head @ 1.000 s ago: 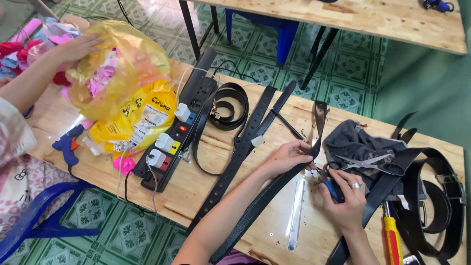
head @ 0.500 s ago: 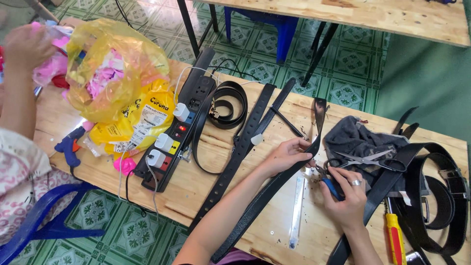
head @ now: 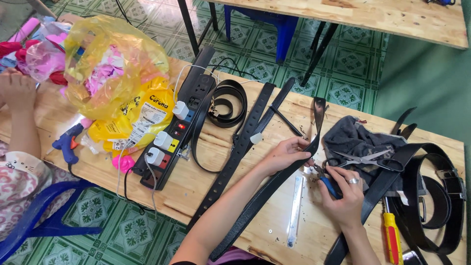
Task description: Trimming and finishing leather belts using scissors and pliers at a workbench
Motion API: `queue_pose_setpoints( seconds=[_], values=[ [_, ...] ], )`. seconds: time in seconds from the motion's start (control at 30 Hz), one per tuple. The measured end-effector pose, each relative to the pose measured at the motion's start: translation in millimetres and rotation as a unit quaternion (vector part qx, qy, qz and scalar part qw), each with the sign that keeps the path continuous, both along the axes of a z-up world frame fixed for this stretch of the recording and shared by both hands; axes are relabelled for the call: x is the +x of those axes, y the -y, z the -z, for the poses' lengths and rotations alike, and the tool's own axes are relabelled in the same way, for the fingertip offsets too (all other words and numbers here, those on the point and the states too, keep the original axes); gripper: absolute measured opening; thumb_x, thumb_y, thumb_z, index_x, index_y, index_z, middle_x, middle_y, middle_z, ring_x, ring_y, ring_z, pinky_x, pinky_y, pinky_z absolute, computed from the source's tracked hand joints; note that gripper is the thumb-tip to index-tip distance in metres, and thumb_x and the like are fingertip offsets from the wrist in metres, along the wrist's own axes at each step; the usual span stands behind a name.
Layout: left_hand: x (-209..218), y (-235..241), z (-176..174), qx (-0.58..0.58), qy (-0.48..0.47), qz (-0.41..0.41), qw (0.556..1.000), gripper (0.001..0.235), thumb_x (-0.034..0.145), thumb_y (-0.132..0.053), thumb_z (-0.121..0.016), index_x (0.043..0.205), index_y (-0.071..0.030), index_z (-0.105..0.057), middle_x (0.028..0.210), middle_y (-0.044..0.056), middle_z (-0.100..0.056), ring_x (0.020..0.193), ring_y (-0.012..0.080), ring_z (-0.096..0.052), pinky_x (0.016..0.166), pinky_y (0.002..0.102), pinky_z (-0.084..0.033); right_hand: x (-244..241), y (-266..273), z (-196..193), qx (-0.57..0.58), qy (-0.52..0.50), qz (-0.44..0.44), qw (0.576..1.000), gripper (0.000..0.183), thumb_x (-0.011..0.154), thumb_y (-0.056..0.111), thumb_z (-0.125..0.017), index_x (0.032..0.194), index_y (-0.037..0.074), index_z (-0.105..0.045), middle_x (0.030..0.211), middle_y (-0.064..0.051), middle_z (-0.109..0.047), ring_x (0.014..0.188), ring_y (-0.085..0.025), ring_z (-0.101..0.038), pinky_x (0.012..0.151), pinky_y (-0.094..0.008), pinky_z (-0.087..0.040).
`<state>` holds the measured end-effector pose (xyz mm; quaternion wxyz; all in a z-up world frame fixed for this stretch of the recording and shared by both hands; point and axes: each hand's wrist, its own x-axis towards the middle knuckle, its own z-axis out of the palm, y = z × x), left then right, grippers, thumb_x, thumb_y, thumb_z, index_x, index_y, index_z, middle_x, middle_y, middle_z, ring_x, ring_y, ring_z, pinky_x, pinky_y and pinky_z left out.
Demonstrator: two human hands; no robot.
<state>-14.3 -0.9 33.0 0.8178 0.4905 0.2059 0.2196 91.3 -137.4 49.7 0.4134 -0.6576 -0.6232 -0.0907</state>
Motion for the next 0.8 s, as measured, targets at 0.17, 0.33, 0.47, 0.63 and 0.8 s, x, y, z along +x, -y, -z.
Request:
queue_pose_setpoints(
  seconds=[0.17, 0.33, 0.47, 0.63, 0.8],
  values=[
    [0.9, 0.0, -1.8, -0.016, 0.005, -0.002, 1.0, 0.021, 0.075, -0.004, -0.054, 0.093, 0.001, -0.046, 0.083, 0.015, -0.053, 0.069, 0.0211, -0.059, 0.061, 0.025, -0.051, 1.7, -0.2, 2.3, -0.003, -0.004, 0.003, 1.0, 0.027, 0.07, 0.01, -0.061, 0.095, 0.002, -0.057, 0.09, -0.009, -0.054, 0.081, -0.023, -0.049, 0.076, -0.032, -0.036],
    [2.9, -0.9, 2.7, -0.028, 0.021, -0.006, 0.999, 0.021, 0.075, -0.003, -0.053, 0.094, 0.002, -0.045, 0.084, 0.016, -0.051, 0.069, 0.0232, -0.059, 0.063, 0.026, -0.051, 1.9, -1.4, 0.5, 0.001, -0.002, -0.002, 1.0, 0.028, 0.07, 0.01, -0.061, 0.096, 0.001, -0.057, 0.09, -0.01, -0.054, 0.081, -0.024, -0.049, 0.076, -0.032, -0.037],
    [4.4, -0.7, 11.1, -0.023, 0.022, -0.01, 0.999, 0.022, 0.075, -0.003, -0.054, 0.094, 0.001, -0.045, 0.086, 0.014, -0.051, 0.068, 0.0229, -0.059, 0.061, 0.025, -0.051, 1.5, 0.5, 0.7, -0.002, -0.009, -0.007, 1.0, 0.026, 0.07, 0.01, -0.061, 0.095, 0.001, -0.057, 0.091, -0.009, -0.054, 0.082, -0.023, -0.049, 0.077, -0.032, -0.036],
    [5.5, -2.1, 16.8, -0.016, 0.018, -0.013, 1.0, 0.024, 0.074, -0.003, -0.055, 0.095, 0.0, -0.046, 0.088, 0.013, -0.051, 0.07, 0.0223, -0.059, 0.067, 0.025, -0.05, -0.7, 0.2, -2.3, -0.003, -0.01, -0.009, 1.0, 0.025, 0.071, 0.01, -0.06, 0.094, 0.001, -0.057, 0.09, -0.009, -0.054, 0.081, -0.023, -0.049, 0.077, -0.032, -0.037],
    [5.6, -3.5, 18.7, 0.04, -0.012, -0.03, 0.999, 0.023, 0.072, -0.007, -0.058, 0.094, -0.003, -0.05, 0.088, 0.008, -0.054, 0.082, 0.0151, -0.053, 0.077, 0.024, -0.044, 1.0, 1.3, 1.9, -0.003, -0.01, -0.011, 1.0, 0.027, 0.07, 0.011, -0.061, 0.096, 0.002, -0.057, 0.092, -0.009, -0.054, 0.081, -0.023, -0.049, 0.076, -0.032, -0.036]
  ],
)
